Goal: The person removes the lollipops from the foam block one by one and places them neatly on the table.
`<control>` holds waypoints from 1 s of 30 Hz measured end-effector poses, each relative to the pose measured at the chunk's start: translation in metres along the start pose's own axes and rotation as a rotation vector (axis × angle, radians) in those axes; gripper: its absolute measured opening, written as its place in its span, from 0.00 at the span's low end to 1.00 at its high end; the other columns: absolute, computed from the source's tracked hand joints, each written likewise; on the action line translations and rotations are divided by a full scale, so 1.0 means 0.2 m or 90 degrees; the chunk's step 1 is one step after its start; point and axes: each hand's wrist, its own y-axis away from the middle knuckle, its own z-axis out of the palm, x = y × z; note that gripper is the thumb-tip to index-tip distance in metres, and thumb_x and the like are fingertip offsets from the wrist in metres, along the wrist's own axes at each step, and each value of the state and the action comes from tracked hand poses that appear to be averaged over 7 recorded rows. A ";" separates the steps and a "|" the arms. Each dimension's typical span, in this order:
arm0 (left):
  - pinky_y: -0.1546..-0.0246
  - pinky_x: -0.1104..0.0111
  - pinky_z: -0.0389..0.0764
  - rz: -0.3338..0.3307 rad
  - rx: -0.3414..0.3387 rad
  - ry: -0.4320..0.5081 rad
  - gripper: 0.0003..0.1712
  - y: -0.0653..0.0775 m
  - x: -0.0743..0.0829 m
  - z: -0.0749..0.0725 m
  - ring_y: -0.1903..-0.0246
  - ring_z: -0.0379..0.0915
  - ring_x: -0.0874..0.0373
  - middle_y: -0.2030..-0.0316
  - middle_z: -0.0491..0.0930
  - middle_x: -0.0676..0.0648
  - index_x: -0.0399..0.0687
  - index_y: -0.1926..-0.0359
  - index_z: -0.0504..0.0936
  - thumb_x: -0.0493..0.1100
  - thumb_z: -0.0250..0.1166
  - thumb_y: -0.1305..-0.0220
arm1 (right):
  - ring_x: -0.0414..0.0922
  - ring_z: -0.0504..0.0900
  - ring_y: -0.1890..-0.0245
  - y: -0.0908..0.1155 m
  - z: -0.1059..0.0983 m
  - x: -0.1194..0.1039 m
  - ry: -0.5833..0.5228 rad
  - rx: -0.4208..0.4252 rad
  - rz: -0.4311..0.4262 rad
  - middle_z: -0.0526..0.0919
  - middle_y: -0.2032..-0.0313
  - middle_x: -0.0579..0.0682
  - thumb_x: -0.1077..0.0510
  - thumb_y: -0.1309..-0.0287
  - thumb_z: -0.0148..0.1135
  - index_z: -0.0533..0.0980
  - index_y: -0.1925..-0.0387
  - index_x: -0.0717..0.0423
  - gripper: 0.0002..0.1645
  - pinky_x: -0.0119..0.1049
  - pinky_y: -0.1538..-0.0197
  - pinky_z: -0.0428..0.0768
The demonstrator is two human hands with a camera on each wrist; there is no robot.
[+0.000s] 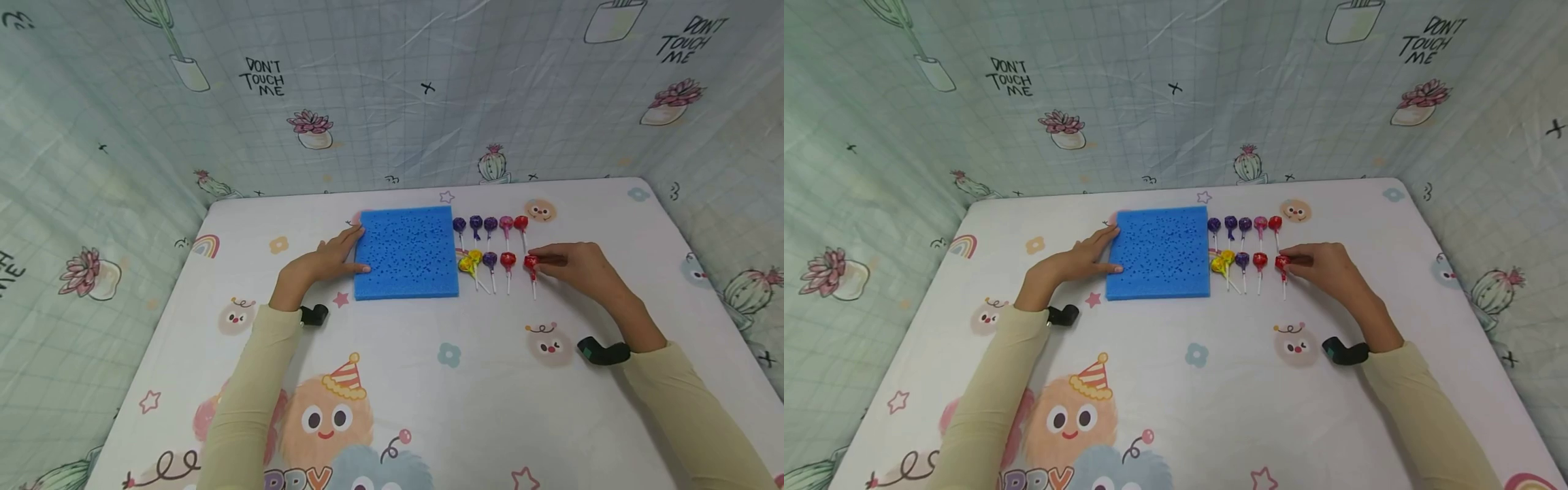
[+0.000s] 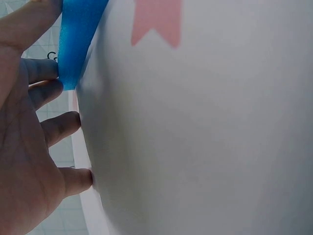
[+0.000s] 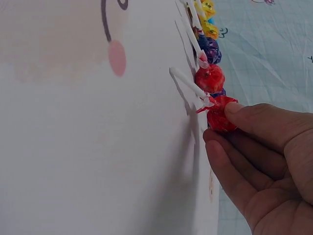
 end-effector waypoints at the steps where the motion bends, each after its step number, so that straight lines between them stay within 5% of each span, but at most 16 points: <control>1: 0.27 0.34 0.34 -0.001 0.000 0.001 0.56 0.00 0.00 0.00 0.20 0.29 0.43 0.18 0.33 0.45 0.48 0.18 0.37 0.63 0.61 0.29 | 0.62 0.84 0.48 0.00 0.00 0.00 0.000 0.006 -0.002 0.87 0.51 0.64 0.61 0.37 0.70 0.82 0.43 0.61 0.21 0.56 0.51 0.84; 14: 0.27 0.35 0.33 -0.005 -0.001 0.006 0.56 -0.01 -0.01 0.00 0.20 0.29 0.42 0.18 0.32 0.46 0.50 0.18 0.36 0.63 0.60 0.29 | 0.62 0.84 0.47 -0.01 0.00 0.01 -0.013 -0.010 -0.014 0.87 0.51 0.63 0.59 0.35 0.69 0.82 0.43 0.60 0.20 0.57 0.50 0.83; 23: 0.27 0.35 0.32 -0.004 -0.002 0.006 0.56 -0.01 -0.01 0.00 0.20 0.29 0.42 0.18 0.32 0.45 0.49 0.18 0.36 0.63 0.60 0.29 | 0.57 0.83 0.55 -0.02 0.00 0.02 -0.008 -0.010 0.000 0.87 0.52 0.63 0.58 0.36 0.70 0.83 0.44 0.60 0.20 0.32 0.67 0.78; 30: 0.27 0.35 0.32 -0.003 -0.003 0.008 0.56 0.00 -0.01 0.00 0.20 0.29 0.42 0.18 0.32 0.45 0.49 0.18 0.36 0.63 0.60 0.29 | 0.55 0.83 0.57 -0.02 0.02 0.02 -0.007 -0.003 -0.002 0.87 0.53 0.64 0.58 0.37 0.70 0.84 0.45 0.61 0.20 0.30 0.67 0.77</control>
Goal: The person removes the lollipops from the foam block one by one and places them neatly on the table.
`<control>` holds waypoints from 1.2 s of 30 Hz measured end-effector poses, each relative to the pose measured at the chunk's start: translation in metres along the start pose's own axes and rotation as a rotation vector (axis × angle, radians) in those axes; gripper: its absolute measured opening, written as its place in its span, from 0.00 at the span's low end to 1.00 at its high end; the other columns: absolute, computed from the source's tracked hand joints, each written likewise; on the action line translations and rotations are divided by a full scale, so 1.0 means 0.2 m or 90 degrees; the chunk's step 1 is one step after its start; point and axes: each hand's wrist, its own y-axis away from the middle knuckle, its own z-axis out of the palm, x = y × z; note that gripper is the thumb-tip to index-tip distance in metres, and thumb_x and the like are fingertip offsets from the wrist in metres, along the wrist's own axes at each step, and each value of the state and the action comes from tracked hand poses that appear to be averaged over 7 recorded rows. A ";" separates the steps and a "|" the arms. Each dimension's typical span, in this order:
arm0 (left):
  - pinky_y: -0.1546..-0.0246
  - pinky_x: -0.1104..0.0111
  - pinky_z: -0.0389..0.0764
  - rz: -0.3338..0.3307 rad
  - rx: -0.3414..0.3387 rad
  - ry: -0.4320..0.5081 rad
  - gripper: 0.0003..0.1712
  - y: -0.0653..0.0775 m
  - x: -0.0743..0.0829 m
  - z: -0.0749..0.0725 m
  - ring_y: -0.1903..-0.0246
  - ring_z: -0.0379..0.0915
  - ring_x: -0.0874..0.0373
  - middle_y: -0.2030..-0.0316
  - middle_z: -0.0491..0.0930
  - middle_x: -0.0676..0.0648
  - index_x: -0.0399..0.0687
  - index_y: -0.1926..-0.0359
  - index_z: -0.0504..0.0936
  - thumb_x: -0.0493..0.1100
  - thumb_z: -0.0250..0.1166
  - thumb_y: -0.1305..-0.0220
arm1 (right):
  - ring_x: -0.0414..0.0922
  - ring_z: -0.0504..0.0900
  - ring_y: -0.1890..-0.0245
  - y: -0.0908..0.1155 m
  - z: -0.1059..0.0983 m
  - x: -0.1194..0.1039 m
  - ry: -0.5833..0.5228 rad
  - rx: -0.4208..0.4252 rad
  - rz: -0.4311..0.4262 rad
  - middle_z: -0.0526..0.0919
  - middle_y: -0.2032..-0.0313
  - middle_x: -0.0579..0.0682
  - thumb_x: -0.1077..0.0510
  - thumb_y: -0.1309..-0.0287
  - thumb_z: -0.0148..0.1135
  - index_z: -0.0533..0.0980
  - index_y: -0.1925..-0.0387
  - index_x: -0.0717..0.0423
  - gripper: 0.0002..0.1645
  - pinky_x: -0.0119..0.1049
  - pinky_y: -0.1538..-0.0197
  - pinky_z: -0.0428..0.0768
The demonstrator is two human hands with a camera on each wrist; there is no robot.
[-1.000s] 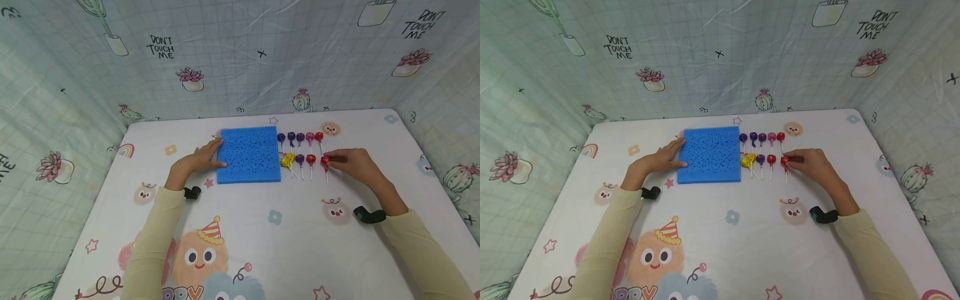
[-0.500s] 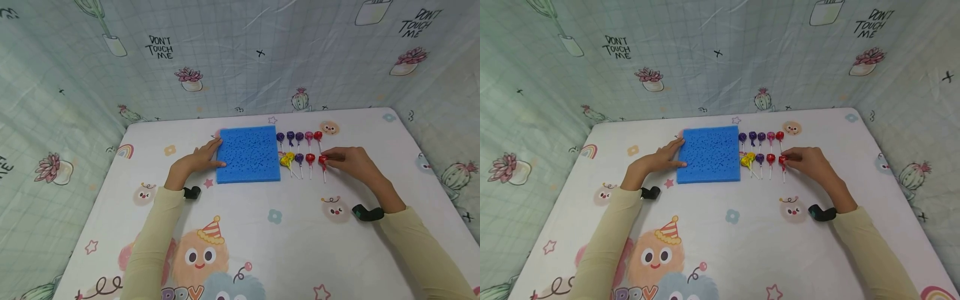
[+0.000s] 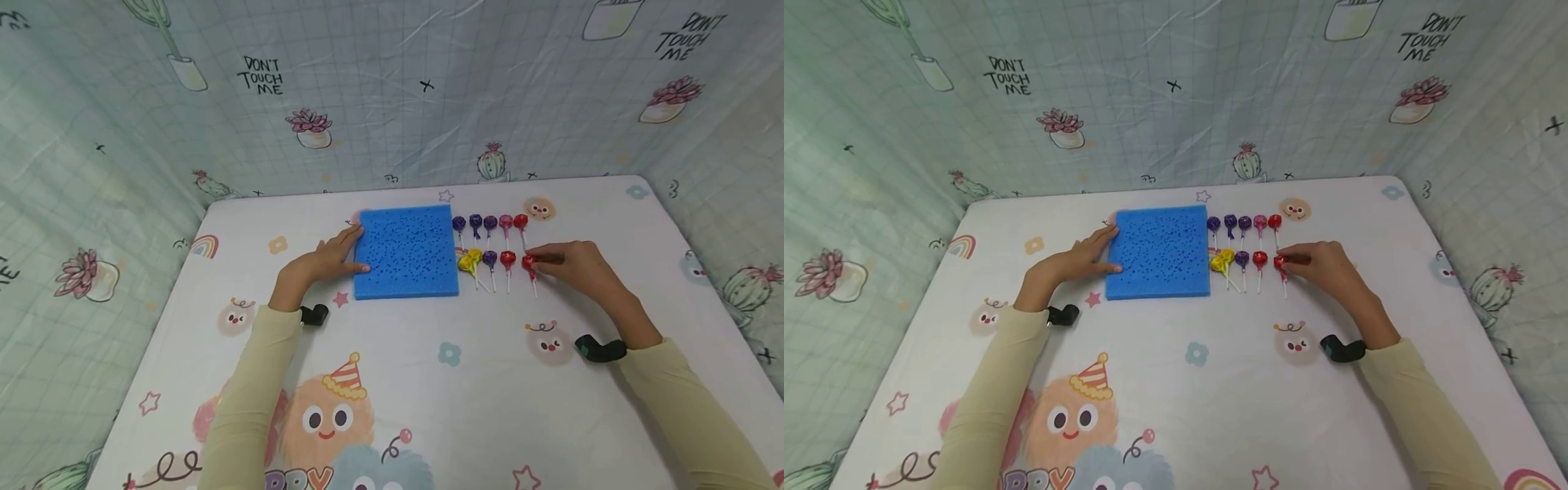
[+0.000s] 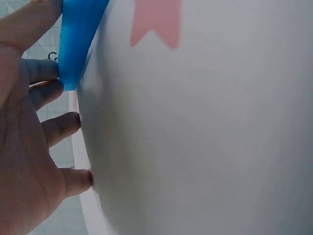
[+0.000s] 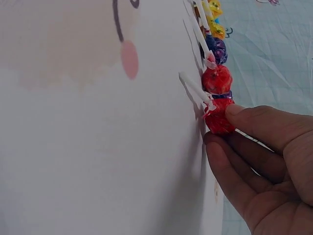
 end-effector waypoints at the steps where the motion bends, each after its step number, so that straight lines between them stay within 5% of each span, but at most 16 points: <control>1: 0.27 0.35 0.32 0.001 0.000 0.000 0.56 0.00 0.00 0.00 0.20 0.29 0.42 0.18 0.32 0.45 0.49 0.18 0.36 0.63 0.61 0.29 | 0.55 0.84 0.56 0.00 0.00 0.00 0.001 0.000 0.000 0.87 0.53 0.64 0.58 0.37 0.70 0.83 0.45 0.61 0.20 0.31 0.66 0.78; 11: 0.27 0.34 0.33 0.007 -0.001 -0.006 0.56 -0.01 0.00 0.00 0.20 0.31 0.40 0.18 0.32 0.44 0.48 0.18 0.36 0.62 0.61 0.29 | 0.60 0.85 0.50 0.00 0.02 0.01 -0.005 0.010 -0.009 0.87 0.53 0.63 0.60 0.37 0.70 0.83 0.46 0.62 0.19 0.56 0.50 0.83; 28: 0.28 0.33 0.33 0.011 0.014 0.003 0.56 -0.02 0.00 0.01 0.20 0.31 0.40 0.18 0.33 0.44 0.48 0.18 0.37 0.63 0.61 0.30 | 0.64 0.84 0.48 0.04 -0.05 -0.01 0.003 -0.011 -0.003 0.85 0.49 0.65 0.60 0.33 0.66 0.81 0.42 0.60 0.20 0.60 0.47 0.82; 36: 0.29 0.31 0.31 0.018 0.081 -0.015 0.46 0.05 -0.02 0.06 0.20 0.31 0.41 0.18 0.33 0.45 0.47 0.18 0.45 0.60 0.54 0.24 | 0.65 0.83 0.48 0.10 -0.17 0.00 0.022 0.042 -0.037 0.83 0.45 0.65 0.63 0.33 0.65 0.77 0.39 0.62 0.22 0.61 0.47 0.80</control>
